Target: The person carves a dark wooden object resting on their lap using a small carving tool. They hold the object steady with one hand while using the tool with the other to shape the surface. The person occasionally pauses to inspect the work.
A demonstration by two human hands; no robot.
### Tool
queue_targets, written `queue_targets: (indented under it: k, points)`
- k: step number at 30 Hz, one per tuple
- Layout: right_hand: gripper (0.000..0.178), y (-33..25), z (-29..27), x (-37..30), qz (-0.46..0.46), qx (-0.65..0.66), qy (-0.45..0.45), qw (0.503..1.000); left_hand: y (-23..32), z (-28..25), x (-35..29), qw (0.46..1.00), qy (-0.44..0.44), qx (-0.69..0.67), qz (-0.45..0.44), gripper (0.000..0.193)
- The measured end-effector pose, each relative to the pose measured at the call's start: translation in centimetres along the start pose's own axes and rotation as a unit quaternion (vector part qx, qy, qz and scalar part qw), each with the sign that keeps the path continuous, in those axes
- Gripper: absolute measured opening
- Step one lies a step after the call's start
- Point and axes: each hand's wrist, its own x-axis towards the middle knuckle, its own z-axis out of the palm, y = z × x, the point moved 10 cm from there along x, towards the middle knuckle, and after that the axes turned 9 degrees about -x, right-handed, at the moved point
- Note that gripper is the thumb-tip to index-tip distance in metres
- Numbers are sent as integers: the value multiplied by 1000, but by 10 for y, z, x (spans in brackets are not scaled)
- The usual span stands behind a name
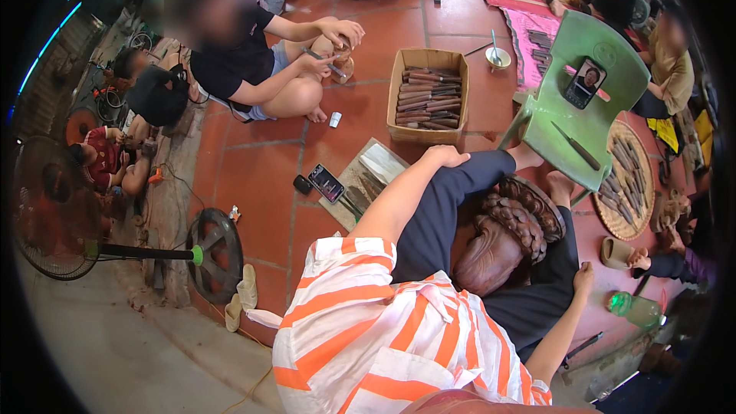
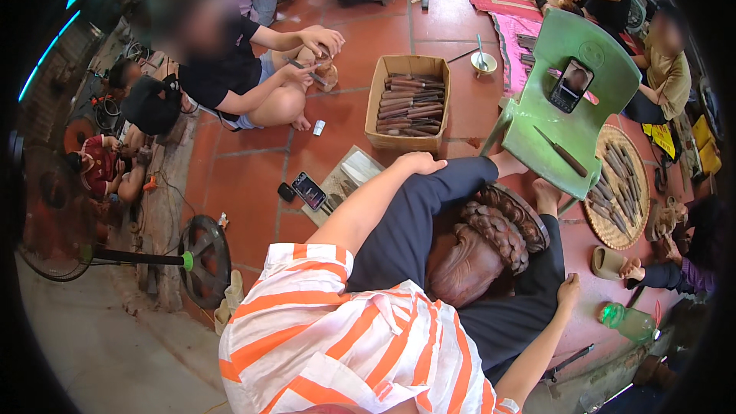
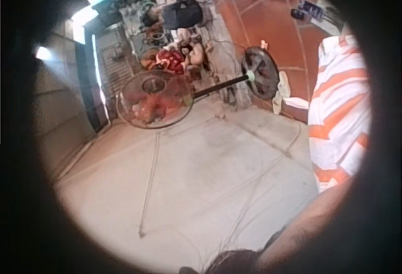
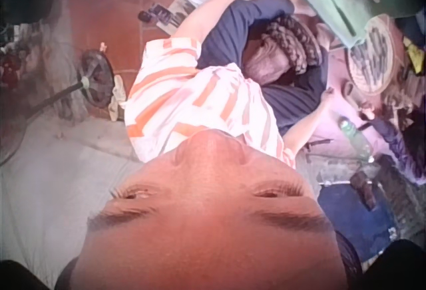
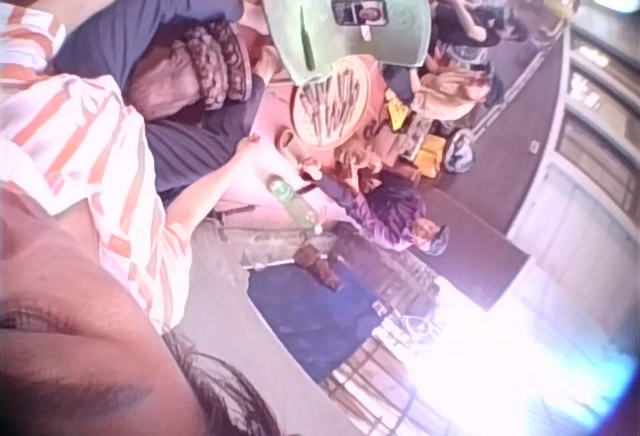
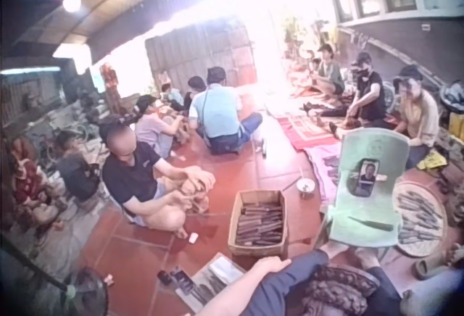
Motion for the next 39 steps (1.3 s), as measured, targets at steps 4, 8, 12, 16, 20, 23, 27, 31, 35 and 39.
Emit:
queue_targets:
  k: [4,8,12,16,20,23,27,31,35,39]
  points:
    - [32,-4,-8,-8,12,8,14,1000,3,-9,-16,997,73,23,-14,72]
    - [33,-29,-24,-23,6,1,-4,1000,-14,-23,-37,984,171,-9,-56,62]
    - [34,-23,-28,-24,1,-1,17,1000,-13,-28,-38,979,194,-48,-45,62]
    - [34,-25,-28,-27,12,8,30,999,-15,-30,-37,977,205,-35,-51,58]
    - [33,-26,-26,-27,40,-42,11,998,-20,-29,-37,975,213,-41,-50,58]
    - [33,-24,-32,-28,30,-25,4,999,-16,-28,-35,974,214,-44,-52,56]
    - [33,-31,-33,-32,35,-31,-5,999,-20,-28,-37,974,216,-46,-54,55]
    - [32,-31,-37,-35,45,-38,6,998,-19,-29,-40,974,213,-50,-53,56]
    - [34,-26,-38,-36,54,-17,13,998,-14,-31,-39,973,223,-49,-43,56]
    - [35,-36,-39,-35,49,-25,9,998,-20,-33,-42,971,230,-45,-46,57]
